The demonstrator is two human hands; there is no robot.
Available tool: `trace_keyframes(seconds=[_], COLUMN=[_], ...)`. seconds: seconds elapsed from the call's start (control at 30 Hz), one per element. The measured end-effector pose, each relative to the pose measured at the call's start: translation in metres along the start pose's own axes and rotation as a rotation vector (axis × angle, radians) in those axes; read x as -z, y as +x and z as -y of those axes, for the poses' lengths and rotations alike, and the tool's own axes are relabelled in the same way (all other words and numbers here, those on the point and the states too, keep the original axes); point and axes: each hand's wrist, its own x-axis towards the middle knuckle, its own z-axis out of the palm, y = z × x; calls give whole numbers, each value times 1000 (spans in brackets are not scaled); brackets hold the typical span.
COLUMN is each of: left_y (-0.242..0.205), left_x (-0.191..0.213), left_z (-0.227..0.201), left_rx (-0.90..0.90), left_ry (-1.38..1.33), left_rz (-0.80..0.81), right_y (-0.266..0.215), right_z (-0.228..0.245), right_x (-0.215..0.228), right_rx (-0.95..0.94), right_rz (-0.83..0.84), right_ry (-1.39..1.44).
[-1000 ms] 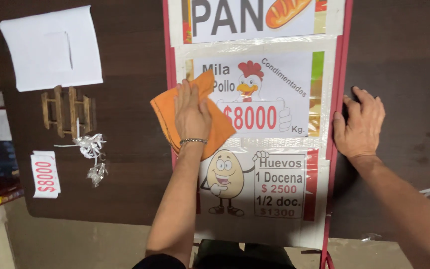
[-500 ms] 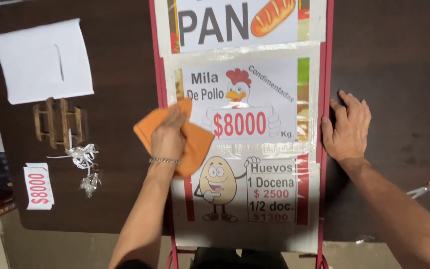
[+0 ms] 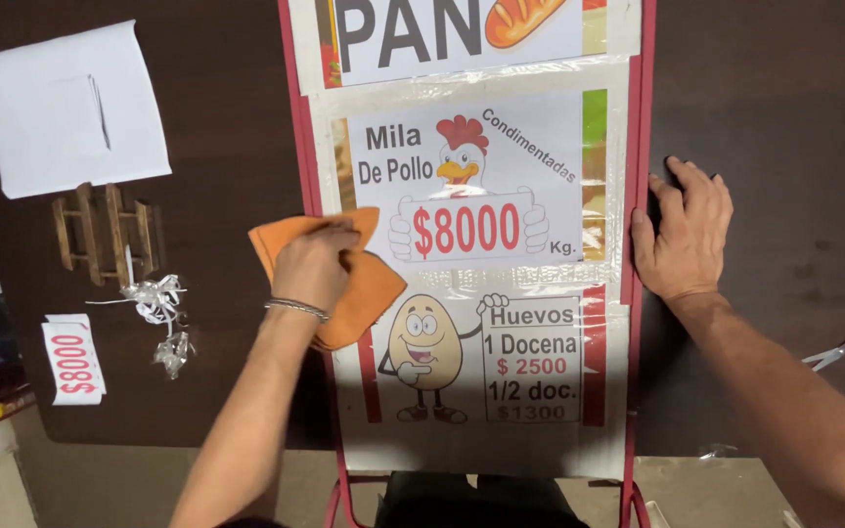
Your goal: Preparing a food price sign by applying clear tape and wiping it clean with a cloth
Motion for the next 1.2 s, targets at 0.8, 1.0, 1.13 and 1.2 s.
trace_keyframes(seconds=[0.8, 1.0, 1.13, 1.2], left_y=[101, 66, 127, 140], left_x=[-97, -72, -83, -101], left_z=[-157, -188, -184, -199], left_rx=[-250, -264, -369, -413], left_ry=[-297, -520, -603, -504], left_rz=[-209, 137, -107, -121], right_y=[-3, -4, -1, -5], right_z=[-19, -15, -15, -13], right_x=[-17, -12, -13, -12], right_rx=[-49, -61, -73, -81], right_rz=[20, 41, 44, 64], right_ry=[-24, -24, -32, -35])
